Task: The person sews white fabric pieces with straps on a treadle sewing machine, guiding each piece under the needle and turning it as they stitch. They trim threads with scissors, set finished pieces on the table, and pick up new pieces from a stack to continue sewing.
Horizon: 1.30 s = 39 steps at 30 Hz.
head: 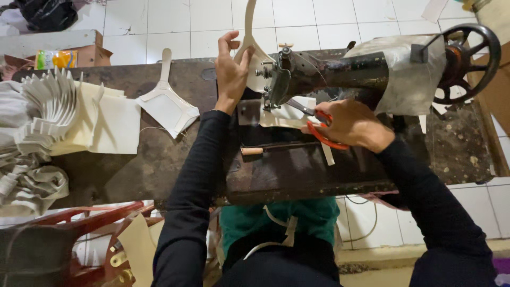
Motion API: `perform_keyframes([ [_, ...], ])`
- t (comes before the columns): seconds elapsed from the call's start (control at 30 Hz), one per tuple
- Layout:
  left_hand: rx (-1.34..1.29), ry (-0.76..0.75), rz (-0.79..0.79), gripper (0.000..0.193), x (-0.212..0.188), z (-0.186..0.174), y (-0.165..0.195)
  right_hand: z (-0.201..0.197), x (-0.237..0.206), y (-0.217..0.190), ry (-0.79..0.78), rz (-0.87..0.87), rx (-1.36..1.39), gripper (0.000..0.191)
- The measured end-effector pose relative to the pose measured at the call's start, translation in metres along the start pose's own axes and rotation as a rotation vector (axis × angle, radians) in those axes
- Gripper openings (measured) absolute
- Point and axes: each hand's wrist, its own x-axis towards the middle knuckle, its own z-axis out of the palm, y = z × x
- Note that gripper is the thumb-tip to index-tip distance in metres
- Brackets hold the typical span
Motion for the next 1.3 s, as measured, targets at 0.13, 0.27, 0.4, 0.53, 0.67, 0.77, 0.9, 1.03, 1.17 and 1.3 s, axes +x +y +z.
perform_keyframes([
  [0.13,-0.038,0.007,-0.057,0.047,-0.004,-0.002,0.001,0.010,0.008,0.008,0.042,-0.100,-0.046,0.052],
  [0.27,-0.084,-0.009,-0.009,0.047,-0.005,-0.002,0.003,0.018,0.014,0.010,-0.003,-0.074,-0.087,0.058],
  [0.4,-0.107,0.072,0.036,0.055,-0.005,-0.021,0.010,0.021,0.000,0.010,0.152,-0.123,0.022,0.051],
  [0.53,0.071,0.175,-0.062,0.062,0.011,-0.090,0.014,0.024,-0.032,0.017,0.104,0.158,0.072,0.063],
  [0.67,0.277,-0.105,-0.032,0.059,0.028,-0.196,0.008,0.043,-0.067,0.026,0.174,0.406,0.133,0.066],
  [0.77,0.398,-0.270,-0.197,0.052,0.027,-0.251,0.003,0.060,-0.089,0.035,0.274,0.407,0.267,0.072],
  [0.9,0.698,-0.294,-0.139,0.048,0.009,-0.250,0.006,0.080,-0.097,0.044,0.495,0.250,0.244,0.063],
  [1.03,1.010,-0.087,0.264,0.040,-0.017,-0.200,0.035,0.088,-0.103,0.050,0.555,0.234,0.235,0.058],
  [1.17,0.565,-0.285,0.283,0.011,-0.071,-0.116,0.075,0.085,-0.111,0.043,0.654,0.116,-0.017,0.050],
  [1.3,0.507,-0.573,0.462,0.028,-0.111,-0.050,0.093,0.074,-0.086,0.024,0.714,-0.135,0.004,0.061],
])
